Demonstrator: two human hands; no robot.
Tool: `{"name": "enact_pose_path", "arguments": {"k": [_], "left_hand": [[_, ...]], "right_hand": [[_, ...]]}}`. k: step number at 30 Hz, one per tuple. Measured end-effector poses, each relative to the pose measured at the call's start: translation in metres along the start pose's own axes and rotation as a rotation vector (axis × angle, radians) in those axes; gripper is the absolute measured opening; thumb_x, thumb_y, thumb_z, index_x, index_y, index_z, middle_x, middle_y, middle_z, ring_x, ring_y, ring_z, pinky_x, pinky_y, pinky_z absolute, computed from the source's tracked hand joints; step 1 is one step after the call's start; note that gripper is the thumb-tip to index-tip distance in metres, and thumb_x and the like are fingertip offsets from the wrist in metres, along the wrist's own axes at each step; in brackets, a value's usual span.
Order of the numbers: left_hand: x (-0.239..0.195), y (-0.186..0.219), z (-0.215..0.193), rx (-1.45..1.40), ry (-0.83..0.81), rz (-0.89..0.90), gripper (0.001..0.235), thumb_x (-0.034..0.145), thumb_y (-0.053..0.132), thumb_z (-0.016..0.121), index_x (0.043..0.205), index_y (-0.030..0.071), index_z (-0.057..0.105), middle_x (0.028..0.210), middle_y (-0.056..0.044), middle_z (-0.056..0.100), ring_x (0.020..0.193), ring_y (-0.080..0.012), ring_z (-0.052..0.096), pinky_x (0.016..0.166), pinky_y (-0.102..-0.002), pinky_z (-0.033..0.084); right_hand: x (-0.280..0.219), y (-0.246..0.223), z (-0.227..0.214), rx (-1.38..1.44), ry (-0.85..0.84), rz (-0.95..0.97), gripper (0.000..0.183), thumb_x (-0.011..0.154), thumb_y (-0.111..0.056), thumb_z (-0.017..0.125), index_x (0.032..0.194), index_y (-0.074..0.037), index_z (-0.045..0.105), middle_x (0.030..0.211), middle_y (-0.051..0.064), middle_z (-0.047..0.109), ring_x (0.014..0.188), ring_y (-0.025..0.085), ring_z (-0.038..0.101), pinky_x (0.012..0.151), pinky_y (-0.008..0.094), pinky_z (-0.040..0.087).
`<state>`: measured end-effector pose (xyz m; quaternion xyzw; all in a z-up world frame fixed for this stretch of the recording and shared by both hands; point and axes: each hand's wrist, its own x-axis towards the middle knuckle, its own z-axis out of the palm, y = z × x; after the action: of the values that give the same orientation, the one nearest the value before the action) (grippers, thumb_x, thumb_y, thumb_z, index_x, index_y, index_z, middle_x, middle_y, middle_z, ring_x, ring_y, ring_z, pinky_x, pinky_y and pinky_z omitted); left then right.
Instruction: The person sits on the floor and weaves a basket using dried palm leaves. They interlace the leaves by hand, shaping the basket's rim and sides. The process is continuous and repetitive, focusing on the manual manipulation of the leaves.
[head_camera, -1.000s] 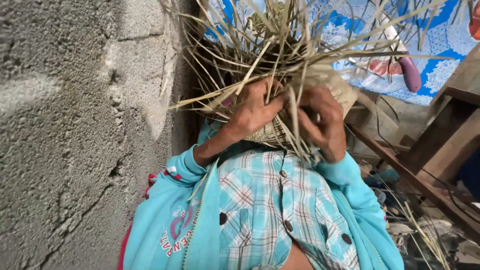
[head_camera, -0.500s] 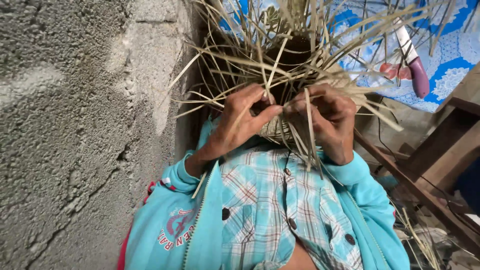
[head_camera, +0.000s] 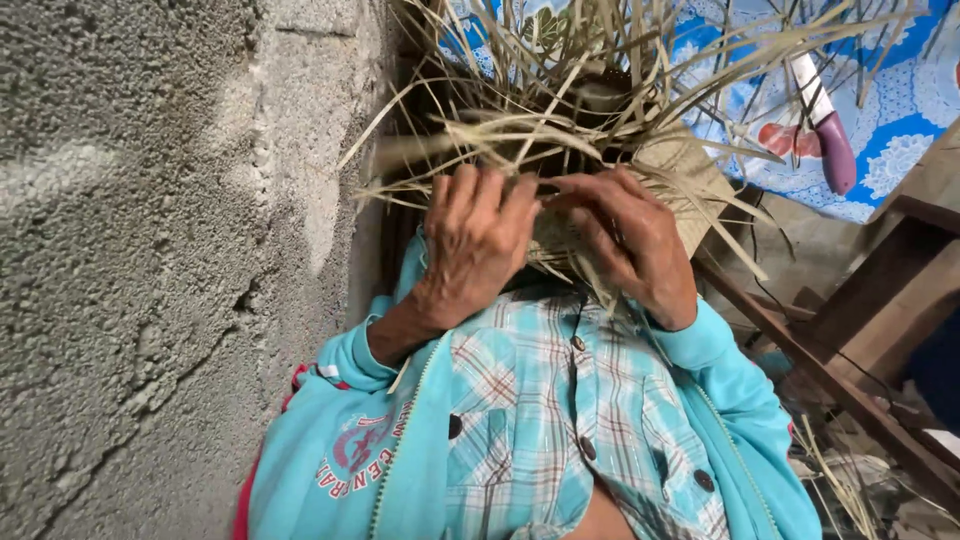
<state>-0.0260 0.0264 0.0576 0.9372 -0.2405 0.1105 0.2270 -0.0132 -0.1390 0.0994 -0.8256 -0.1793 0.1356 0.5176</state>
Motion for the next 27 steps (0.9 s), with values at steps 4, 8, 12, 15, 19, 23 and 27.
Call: {"name": "enact_pose_path", "arguments": {"k": [4,8,12,15,19,23,27], "left_hand": [[0.005,0.009,-0.008,0.002,-0.018,-0.098,0.011,0.077,0.011,0.059,0.073,0.001,0.058,0.062,-0.009,0.044,0.056,-0.0211,0.041,0.053,-0.032,0.032],[0.018,0.014,-0.01,-0.105,0.03,-0.017,0.011,0.077,-0.001,0.052,0.087,-0.001,0.057,0.081,-0.015,0.046,0.068,-0.0243,0.043,0.056,-0.032,0.03],[0.013,0.008,0.005,-0.205,-0.035,0.011,0.012,0.071,-0.004,0.054,0.082,-0.001,0.052,0.076,-0.012,0.045,0.073,-0.0252,0.044,0.063,-0.033,0.031],[0.007,0.005,0.019,-0.529,-0.149,-0.099,0.008,0.073,-0.004,0.048,0.08,-0.004,0.05,0.074,-0.016,0.044,0.062,-0.0336,0.045,0.054,-0.036,0.036],[0.006,0.001,0.019,-0.843,-0.249,-0.086,0.008,0.079,0.007,0.049,0.081,0.0,0.05,0.078,-0.012,0.042,0.065,-0.0307,0.047,0.055,-0.036,0.038],[-0.001,-0.001,0.036,-0.791,-0.281,-0.006,0.019,0.073,0.013,0.062,0.085,0.003,0.052,0.082,-0.01,0.045,0.066,-0.0308,0.05,0.053,-0.039,0.041],[0.0,-0.001,0.034,-0.909,-0.272,-0.032,0.009,0.074,0.006,0.059,0.082,0.005,0.055,0.075,-0.008,0.047,0.063,-0.0318,0.053,0.053,-0.039,0.044]], "right_hand": [[-0.012,0.014,0.004,-0.07,0.093,-0.141,0.031,0.088,-0.021,0.044,0.105,0.002,0.056,0.091,0.014,0.062,0.079,0.032,0.056,0.067,0.04,0.046],[-0.019,0.03,0.011,-0.144,0.147,-0.292,0.047,0.09,-0.035,0.035,0.103,0.004,0.057,0.092,0.016,0.06,0.081,0.033,0.057,0.071,0.04,0.047],[-0.022,0.021,0.011,-0.194,0.152,-0.278,0.029,0.088,-0.023,0.046,0.097,0.001,0.06,0.094,0.015,0.059,0.082,0.033,0.056,0.072,0.04,0.046],[-0.025,0.027,0.011,-0.24,0.241,-0.343,0.026,0.088,-0.018,0.046,0.091,0.0,0.063,0.089,0.013,0.061,0.077,0.031,0.058,0.07,0.038,0.047],[-0.019,0.026,0.005,-0.212,0.335,-0.359,0.014,0.085,-0.009,0.055,0.089,0.001,0.064,0.082,0.015,0.06,0.07,0.03,0.057,0.065,0.038,0.048],[-0.011,0.022,0.003,-0.206,0.367,-0.315,0.004,0.08,-0.002,0.063,0.081,0.002,0.065,0.071,0.015,0.058,0.06,0.03,0.054,0.056,0.039,0.048],[-0.006,0.025,0.003,-0.193,0.392,-0.289,0.002,0.08,0.0,0.063,0.08,0.002,0.064,0.07,0.014,0.056,0.059,0.029,0.05,0.054,0.038,0.045]]}}
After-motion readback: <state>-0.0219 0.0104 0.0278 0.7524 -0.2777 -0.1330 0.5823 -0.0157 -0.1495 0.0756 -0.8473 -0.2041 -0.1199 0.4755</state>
